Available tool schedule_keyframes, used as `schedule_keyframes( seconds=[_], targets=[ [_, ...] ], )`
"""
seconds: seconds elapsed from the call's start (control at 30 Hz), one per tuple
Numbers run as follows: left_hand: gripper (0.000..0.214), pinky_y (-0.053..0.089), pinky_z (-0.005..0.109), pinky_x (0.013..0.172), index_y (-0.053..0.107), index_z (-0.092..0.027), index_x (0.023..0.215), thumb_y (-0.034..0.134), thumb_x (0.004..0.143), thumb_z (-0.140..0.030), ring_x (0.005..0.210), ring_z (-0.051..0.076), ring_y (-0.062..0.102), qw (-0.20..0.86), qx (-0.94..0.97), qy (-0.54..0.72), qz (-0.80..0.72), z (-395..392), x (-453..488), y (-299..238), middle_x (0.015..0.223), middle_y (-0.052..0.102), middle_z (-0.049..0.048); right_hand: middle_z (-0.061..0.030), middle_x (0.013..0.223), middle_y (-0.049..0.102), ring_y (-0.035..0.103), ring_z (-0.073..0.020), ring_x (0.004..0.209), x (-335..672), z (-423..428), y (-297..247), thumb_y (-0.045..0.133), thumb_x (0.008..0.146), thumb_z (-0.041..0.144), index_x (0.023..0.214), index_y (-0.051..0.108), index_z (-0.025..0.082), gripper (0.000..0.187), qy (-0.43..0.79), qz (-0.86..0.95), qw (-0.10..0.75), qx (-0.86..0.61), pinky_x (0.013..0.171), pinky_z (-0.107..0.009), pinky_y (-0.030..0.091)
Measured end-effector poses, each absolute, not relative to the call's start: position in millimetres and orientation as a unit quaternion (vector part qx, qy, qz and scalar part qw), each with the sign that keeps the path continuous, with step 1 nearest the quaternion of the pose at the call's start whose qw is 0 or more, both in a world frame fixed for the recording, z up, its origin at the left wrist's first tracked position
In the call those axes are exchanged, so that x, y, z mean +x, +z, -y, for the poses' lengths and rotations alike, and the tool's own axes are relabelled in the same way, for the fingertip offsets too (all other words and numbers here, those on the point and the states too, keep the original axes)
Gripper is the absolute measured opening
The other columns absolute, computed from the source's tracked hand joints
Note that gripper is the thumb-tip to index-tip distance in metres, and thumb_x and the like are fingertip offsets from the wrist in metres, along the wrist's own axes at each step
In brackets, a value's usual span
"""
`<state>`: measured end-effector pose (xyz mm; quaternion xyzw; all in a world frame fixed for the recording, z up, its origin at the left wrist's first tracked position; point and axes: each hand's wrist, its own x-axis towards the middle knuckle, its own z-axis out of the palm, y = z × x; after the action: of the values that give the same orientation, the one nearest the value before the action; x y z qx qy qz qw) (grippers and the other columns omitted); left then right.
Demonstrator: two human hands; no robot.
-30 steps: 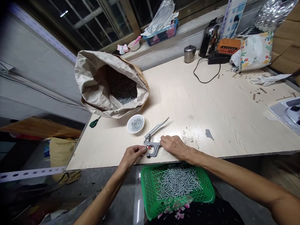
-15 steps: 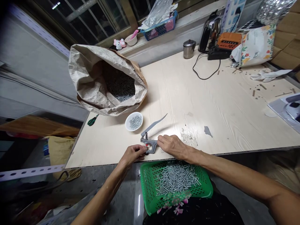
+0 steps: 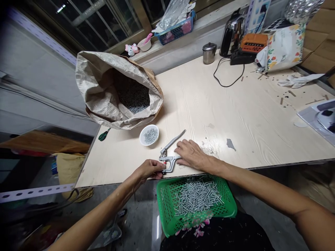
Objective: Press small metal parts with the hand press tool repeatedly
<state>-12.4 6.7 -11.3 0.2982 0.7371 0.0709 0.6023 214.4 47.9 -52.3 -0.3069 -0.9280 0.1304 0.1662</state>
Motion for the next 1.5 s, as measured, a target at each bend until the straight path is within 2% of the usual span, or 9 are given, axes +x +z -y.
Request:
schedule_keyframes(
  seconds=[0.13, 0.23, 0.57, 0.73, 0.97, 1.1, 1.2, 1.4, 1.5],
  targets=[
    [0.024, 0.044, 0.021, 0.052, 0.065, -0.013, 0.066, 0.08, 0.06, -0.031, 0.043, 0.009, 0.055, 0.606, 0.298, 0.065, -0.735, -8, -13, -13, 0.047, 0.061, -0.0006, -0.0239, 0.148, 0.029, 0.023, -0.0408, 0.135, 221, -64, -52, 0.075, 0.067, 0.057, 0.138, 0.039, 0.014, 0.09, 0.133, 0.924, 0.148, -0.326, 0.102, -0.06, 0.027],
    [0.024, 0.045, 0.022, 0.052, 0.066, -0.013, 0.063, 0.081, 0.058, -0.031, 0.043, 0.009, 0.054, 0.606, 0.293, 0.053, -0.738, -9, -13, -13, 0.046, 0.061, -0.0008, -0.0243, 0.148, 0.029, 0.017, -0.0433, 0.138, 223, -74, -55, 0.074, 0.061, 0.065, 0.141, 0.037, 0.014, 0.102, 0.156, 0.929, 0.105, -0.318, 0.103, -0.067, 0.02],
    [0.02, 0.045, 0.023, 0.052, 0.064, -0.013, 0.06, 0.078, 0.059, -0.027, 0.041, 0.01, 0.051, 0.584, 0.283, 0.036, -0.76, -13, -5, -8, 0.04, 0.057, -0.0004, -0.0229, 0.147, 0.032, 0.023, -0.0407, 0.135, 222, -79, -56, 0.07, 0.063, 0.068, 0.142, 0.034, 0.013, 0.103, 0.17, 0.927, 0.105, -0.318, 0.104, -0.059, 0.025],
    [0.026, 0.044, 0.023, 0.052, 0.06, -0.014, 0.056, 0.08, 0.055, -0.03, 0.042, 0.01, 0.051, 0.583, 0.294, 0.042, -0.756, -10, -5, -11, 0.041, 0.057, -0.001, -0.017, 0.124, 0.053, 0.042, -0.0341, 0.114, 220, -82, -49, 0.072, 0.066, 0.062, 0.134, 0.041, 0.013, 0.089, 0.152, 0.929, 0.123, -0.314, 0.095, -0.05, 0.033],
    [0.034, 0.044, 0.028, 0.058, 0.059, -0.014, 0.057, 0.071, 0.069, -0.043, 0.054, 0.015, 0.056, 0.462, 0.459, 0.0, -0.759, 1, -5, -7, 0.055, 0.059, 0.0022, -0.013, 0.109, 0.057, 0.046, -0.0298, 0.1, 218, -77, -43, 0.073, 0.068, 0.058, 0.113, 0.053, 0.015, 0.065, 0.132, 0.93, 0.106, -0.327, 0.081, -0.041, 0.035],
    [0.027, 0.048, 0.037, 0.076, 0.063, -0.015, 0.092, 0.066, 0.078, -0.038, 0.091, 0.025, 0.059, 0.184, 0.691, 0.031, -0.699, 0, 10, -6, 0.098, 0.063, 0.011, -0.0121, 0.108, 0.056, 0.046, -0.0284, 0.098, 217, -72, -46, 0.073, 0.071, 0.054, 0.11, 0.055, 0.016, 0.057, 0.127, 0.93, 0.118, -0.326, 0.078, -0.039, 0.035],
    [0.047, 0.045, 0.045, 0.092, 0.053, -0.019, 0.118, 0.069, 0.077, -0.035, 0.112, 0.028, 0.051, 0.166, 0.803, 0.045, -0.571, -13, 24, -15, 0.122, 0.056, 0.0129, -0.0113, 0.107, 0.056, 0.046, -0.0276, 0.098, 217, -70, -47, 0.072, 0.073, 0.052, 0.111, 0.055, 0.016, 0.055, 0.133, 0.928, 0.12, -0.326, 0.078, -0.039, 0.036],
    [0.063, 0.043, 0.044, 0.093, 0.041, -0.016, 0.131, 0.069, 0.078, -0.034, 0.109, 0.027, 0.05, 0.163, 0.86, -0.014, -0.483, -41, 29, -25, 0.121, 0.055, 0.0137, -0.0126, 0.111, 0.055, 0.048, -0.0272, 0.099, 227, -68, -42, 0.08, 0.064, 0.046, 0.118, 0.052, 0.015, 0.068, 0.162, 0.919, 0.096, -0.346, 0.078, -0.038, 0.042],
    [0.058, 0.044, 0.041, 0.089, 0.046, -0.017, 0.126, 0.07, 0.077, -0.04, 0.104, 0.026, 0.051, 0.157, 0.861, -0.025, -0.484, -43, 29, -22, 0.113, 0.057, 0.0117, -0.0104, 0.104, 0.056, 0.049, -0.0244, 0.092, 231, -67, -42, 0.08, 0.066, 0.04, 0.11, 0.056, 0.017, 0.055, 0.163, 0.918, 0.104, -0.347, 0.075, -0.036, 0.043]
  ],
)
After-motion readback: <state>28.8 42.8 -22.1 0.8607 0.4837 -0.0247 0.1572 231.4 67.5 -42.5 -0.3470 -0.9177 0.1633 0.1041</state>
